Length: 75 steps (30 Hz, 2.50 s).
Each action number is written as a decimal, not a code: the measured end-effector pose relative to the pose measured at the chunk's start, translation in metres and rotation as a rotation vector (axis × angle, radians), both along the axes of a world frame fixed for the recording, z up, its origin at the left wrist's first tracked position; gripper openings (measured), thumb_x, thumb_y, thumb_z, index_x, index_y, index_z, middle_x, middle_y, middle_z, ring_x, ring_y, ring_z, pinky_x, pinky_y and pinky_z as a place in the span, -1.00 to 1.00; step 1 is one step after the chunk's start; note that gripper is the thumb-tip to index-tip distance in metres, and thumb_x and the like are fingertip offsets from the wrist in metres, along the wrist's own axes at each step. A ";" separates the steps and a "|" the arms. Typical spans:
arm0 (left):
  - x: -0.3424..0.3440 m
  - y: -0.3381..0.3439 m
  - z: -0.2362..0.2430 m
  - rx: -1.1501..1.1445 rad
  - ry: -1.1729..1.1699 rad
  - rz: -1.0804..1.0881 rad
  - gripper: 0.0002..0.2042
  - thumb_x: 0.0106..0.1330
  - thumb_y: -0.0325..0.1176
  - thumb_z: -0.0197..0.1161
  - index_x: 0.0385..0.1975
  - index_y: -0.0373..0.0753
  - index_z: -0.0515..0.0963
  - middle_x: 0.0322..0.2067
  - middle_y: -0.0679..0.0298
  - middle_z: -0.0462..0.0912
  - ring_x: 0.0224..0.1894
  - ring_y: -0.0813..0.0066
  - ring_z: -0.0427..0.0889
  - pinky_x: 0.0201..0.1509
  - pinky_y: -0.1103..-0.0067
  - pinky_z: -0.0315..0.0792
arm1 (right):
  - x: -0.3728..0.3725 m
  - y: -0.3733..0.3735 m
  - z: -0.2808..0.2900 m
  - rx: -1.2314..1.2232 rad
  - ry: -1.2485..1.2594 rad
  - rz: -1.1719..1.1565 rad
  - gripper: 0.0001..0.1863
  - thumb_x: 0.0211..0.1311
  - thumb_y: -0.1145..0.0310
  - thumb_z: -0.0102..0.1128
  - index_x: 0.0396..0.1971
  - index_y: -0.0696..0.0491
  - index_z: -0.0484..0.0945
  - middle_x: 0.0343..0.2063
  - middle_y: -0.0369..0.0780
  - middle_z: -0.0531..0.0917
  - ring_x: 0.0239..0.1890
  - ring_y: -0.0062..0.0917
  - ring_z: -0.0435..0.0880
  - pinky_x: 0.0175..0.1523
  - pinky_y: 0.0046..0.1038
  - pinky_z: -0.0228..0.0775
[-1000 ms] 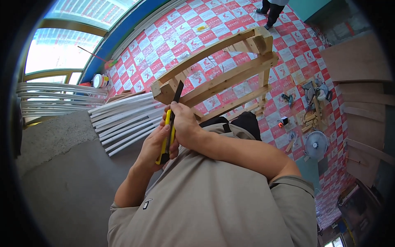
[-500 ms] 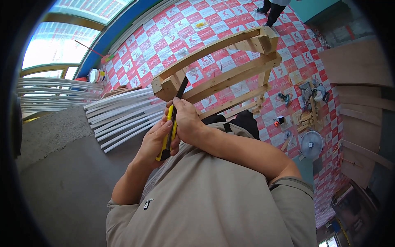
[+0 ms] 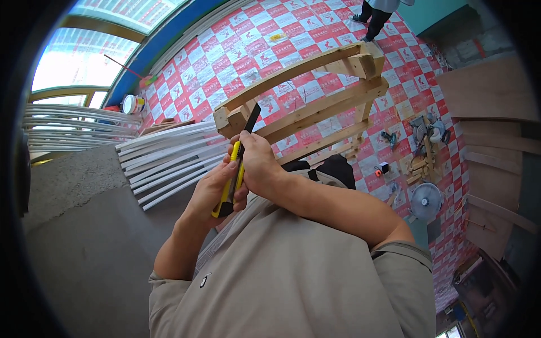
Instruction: Sawing a small piece of wood off a wooden frame using a utility knife.
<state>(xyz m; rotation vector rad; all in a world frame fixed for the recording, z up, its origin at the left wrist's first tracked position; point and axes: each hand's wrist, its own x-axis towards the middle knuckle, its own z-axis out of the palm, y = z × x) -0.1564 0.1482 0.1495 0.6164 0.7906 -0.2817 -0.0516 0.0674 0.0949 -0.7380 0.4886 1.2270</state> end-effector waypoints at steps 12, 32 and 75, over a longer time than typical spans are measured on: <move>0.001 -0.007 0.003 0.012 0.067 0.040 -0.79 0.58 -0.17 0.00 0.00 -0.12 0.26 -0.40 0.30 0.44 -0.52 0.52 0.48 -0.55 0.56 0.45 | 0.001 0.000 -0.006 0.050 0.104 -0.017 -0.74 0.58 0.19 -0.14 -0.16 0.10 0.37 -0.36 -0.19 0.48 -0.37 -0.47 0.47 -0.20 -0.37 0.46; -0.004 0.003 0.025 0.069 0.001 0.052 -0.80 0.59 -0.16 -0.03 -0.03 -0.14 0.30 -0.40 0.27 0.48 -0.52 0.53 0.49 -0.53 0.56 0.47 | -0.008 0.017 0.006 0.157 -0.047 0.091 -0.73 0.58 0.19 -0.15 -0.19 0.09 0.39 -0.40 -0.23 0.49 -0.39 -0.52 0.47 -0.20 -0.41 0.47; 0.001 0.007 0.025 0.032 0.069 0.064 -0.78 0.60 -0.18 -0.06 0.03 -0.17 0.27 -0.33 0.24 0.48 -0.50 0.50 0.49 -0.54 0.54 0.50 | 0.004 0.021 0.021 -0.060 -0.009 0.062 -0.71 0.58 0.18 -0.18 -0.22 0.11 0.39 -0.40 -0.24 0.49 -0.39 -0.54 0.49 -0.22 -0.43 0.50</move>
